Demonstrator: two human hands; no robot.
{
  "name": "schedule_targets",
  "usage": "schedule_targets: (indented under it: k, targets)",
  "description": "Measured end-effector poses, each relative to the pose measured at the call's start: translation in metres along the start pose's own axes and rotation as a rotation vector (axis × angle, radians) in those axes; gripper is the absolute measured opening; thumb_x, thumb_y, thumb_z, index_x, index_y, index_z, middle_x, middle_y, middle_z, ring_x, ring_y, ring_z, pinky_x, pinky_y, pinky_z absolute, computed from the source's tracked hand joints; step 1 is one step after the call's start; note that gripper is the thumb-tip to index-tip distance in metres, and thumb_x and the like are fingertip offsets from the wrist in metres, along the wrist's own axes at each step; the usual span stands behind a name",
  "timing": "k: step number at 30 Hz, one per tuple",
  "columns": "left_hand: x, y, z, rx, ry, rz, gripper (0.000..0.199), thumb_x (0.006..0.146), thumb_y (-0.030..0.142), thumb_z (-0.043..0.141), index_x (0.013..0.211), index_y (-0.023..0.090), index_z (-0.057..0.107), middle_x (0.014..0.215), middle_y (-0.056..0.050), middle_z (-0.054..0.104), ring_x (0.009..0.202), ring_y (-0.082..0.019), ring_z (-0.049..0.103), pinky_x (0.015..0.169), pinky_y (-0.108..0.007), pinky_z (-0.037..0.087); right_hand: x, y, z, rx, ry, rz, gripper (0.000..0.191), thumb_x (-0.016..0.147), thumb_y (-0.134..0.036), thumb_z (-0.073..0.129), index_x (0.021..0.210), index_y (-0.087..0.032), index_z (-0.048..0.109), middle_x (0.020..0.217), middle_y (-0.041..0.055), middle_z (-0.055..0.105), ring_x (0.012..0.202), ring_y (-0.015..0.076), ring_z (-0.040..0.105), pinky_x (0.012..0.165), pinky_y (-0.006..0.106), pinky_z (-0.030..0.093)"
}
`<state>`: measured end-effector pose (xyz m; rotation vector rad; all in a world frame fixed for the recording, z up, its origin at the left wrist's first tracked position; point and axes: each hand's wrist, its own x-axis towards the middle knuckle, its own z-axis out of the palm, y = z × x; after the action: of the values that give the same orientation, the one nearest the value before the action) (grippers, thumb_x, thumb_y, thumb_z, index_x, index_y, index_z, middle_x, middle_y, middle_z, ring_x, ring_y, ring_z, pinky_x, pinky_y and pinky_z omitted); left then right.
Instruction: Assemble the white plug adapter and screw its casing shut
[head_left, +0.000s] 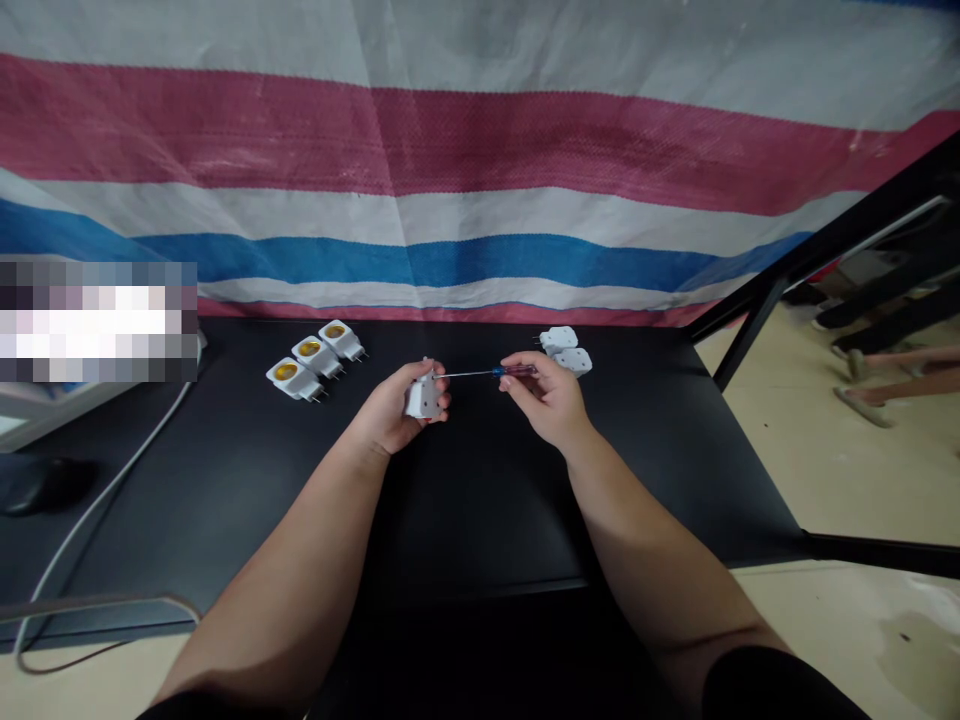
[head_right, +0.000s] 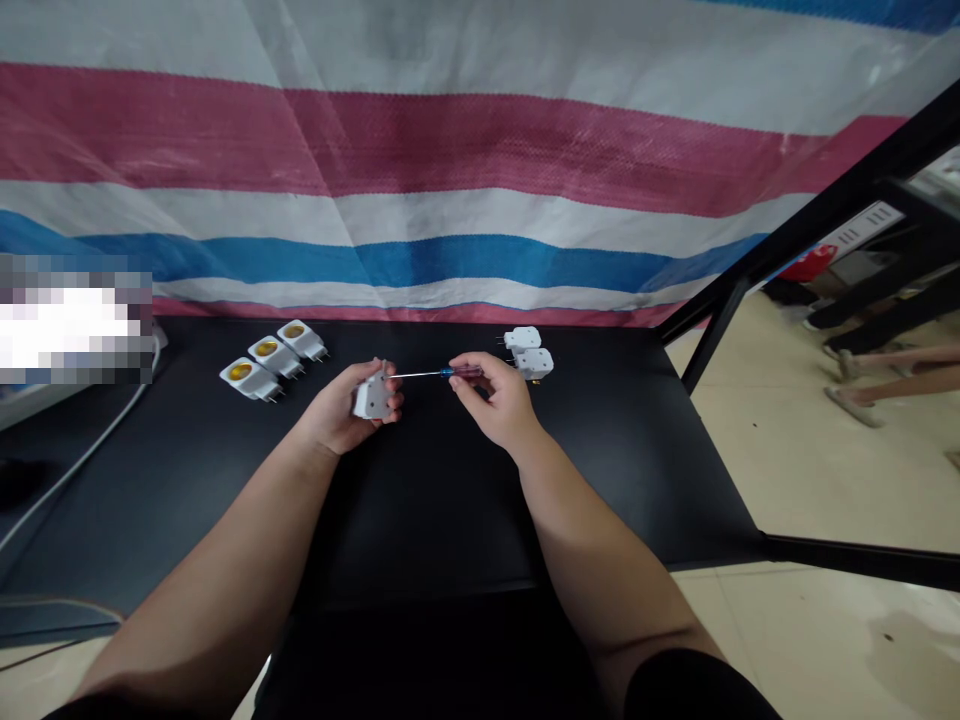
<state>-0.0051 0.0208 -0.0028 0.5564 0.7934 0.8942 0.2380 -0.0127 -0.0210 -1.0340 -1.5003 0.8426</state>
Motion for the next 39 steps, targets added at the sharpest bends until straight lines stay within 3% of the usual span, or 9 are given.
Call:
schedule_targets:
  k: [7, 11, 15, 17, 21, 24, 30, 36, 39]
  targets:
    - [0.002, -0.006, -0.002, 0.214, 0.061, 0.128, 0.036, 0.07, 0.026, 0.093, 0.1, 0.015, 0.078, 0.074, -0.002, 0.07, 0.064, -0.017, 0.07, 0.058, -0.028, 0.061, 0.004, -0.002, -0.012, -0.136, -0.127, -0.109, 0.016, 0.103, -0.033, 0.075, 0.117, -0.027, 0.08, 0.107, 0.0063, 0.076, 0.095, 0.0224, 0.075, 0.088, 0.043, 0.063]
    - [0.002, -0.009, -0.003, 0.348, 0.092, 0.234, 0.031, 0.069, 0.031, 0.092, 0.09, 0.016, 0.074, 0.07, -0.002, 0.071, 0.064, -0.016, 0.07, 0.063, -0.027, 0.062, 0.006, -0.005, -0.017, -0.165, -0.178, -0.009, 0.021, 0.103, -0.04, 0.075, 0.116, -0.024, 0.079, 0.095, 0.0045, 0.077, 0.083, 0.0206, 0.074, 0.08, 0.038, 0.06]
    - [0.001, -0.01, -0.003, 0.489, 0.057, 0.265, 0.031, 0.072, 0.034, 0.091, 0.088, 0.017, 0.072, 0.074, -0.003, 0.075, 0.067, -0.017, 0.073, 0.064, -0.025, 0.06, 0.007, -0.006, -0.016, -0.292, -0.193, 0.063, 0.041, 0.113, -0.052, 0.055, 0.094, -0.021, 0.075, 0.076, 0.0026, 0.067, 0.073, 0.0193, 0.066, 0.074, 0.037, 0.052]
    - [0.0, -0.009, -0.003, 0.523, 0.038, 0.262, 0.03, 0.073, 0.034, 0.09, 0.088, 0.017, 0.07, 0.073, -0.003, 0.074, 0.066, -0.016, 0.072, 0.062, -0.024, 0.058, 0.006, -0.004, -0.015, -0.292, -0.201, 0.082, 0.042, 0.115, -0.053, 0.048, 0.101, -0.022, 0.073, 0.078, 0.0025, 0.065, 0.075, 0.0196, 0.065, 0.075, 0.037, 0.051]
    - [0.001, -0.008, -0.004, 0.553, 0.042, 0.288, 0.027, 0.074, 0.034, 0.087, 0.085, 0.017, 0.069, 0.067, -0.001, 0.07, 0.06, -0.015, 0.069, 0.058, -0.023, 0.054, 0.003, 0.002, -0.016, -0.229, -0.215, 0.09, 0.029, 0.107, -0.047, 0.065, 0.127, -0.026, 0.062, 0.095, 0.0028, 0.068, 0.083, 0.0206, 0.066, 0.078, 0.036, 0.052]
    - [0.002, -0.008, -0.004, 0.567, 0.056, 0.303, 0.026, 0.074, 0.033, 0.086, 0.084, 0.017, 0.069, 0.066, -0.001, 0.069, 0.058, -0.015, 0.068, 0.056, -0.023, 0.053, 0.004, 0.002, -0.015, -0.245, -0.193, 0.107, 0.024, 0.106, -0.047, 0.066, 0.116, -0.026, 0.065, 0.1, 0.0048, 0.072, 0.092, 0.0223, 0.069, 0.082, 0.037, 0.053]
    - [0.003, -0.01, -0.006, 0.498, 0.068, 0.329, 0.025, 0.075, 0.033, 0.085, 0.087, 0.017, 0.071, 0.068, -0.002, 0.071, 0.058, -0.015, 0.069, 0.057, -0.024, 0.057, 0.005, -0.005, -0.005, -0.345, -0.157, 0.196, 0.051, 0.11, -0.065, 0.05, 0.082, -0.024, 0.061, 0.071, 0.001, 0.06, 0.066, 0.0186, 0.057, 0.07, 0.036, 0.045]
    - [0.005, -0.012, -0.006, 0.458, 0.097, 0.305, 0.022, 0.074, 0.031, 0.084, 0.085, 0.017, 0.071, 0.071, -0.002, 0.072, 0.061, -0.016, 0.072, 0.06, -0.027, 0.062, 0.004, -0.001, -0.006, -0.255, -0.176, 0.135, 0.028, 0.105, -0.052, 0.062, 0.113, -0.025, 0.063, 0.098, 0.005, 0.072, 0.089, 0.0227, 0.069, 0.083, 0.038, 0.053]
    - [0.006, -0.013, -0.005, 0.434, 0.12, 0.289, 0.022, 0.074, 0.032, 0.084, 0.084, 0.017, 0.072, 0.071, -0.003, 0.073, 0.062, -0.017, 0.073, 0.061, -0.028, 0.063, 0.004, -0.002, -0.005, -0.278, -0.158, 0.113, 0.027, 0.106, -0.051, 0.062, 0.109, -0.025, 0.065, 0.096, 0.005, 0.072, 0.088, 0.023, 0.069, 0.083, 0.038, 0.053]
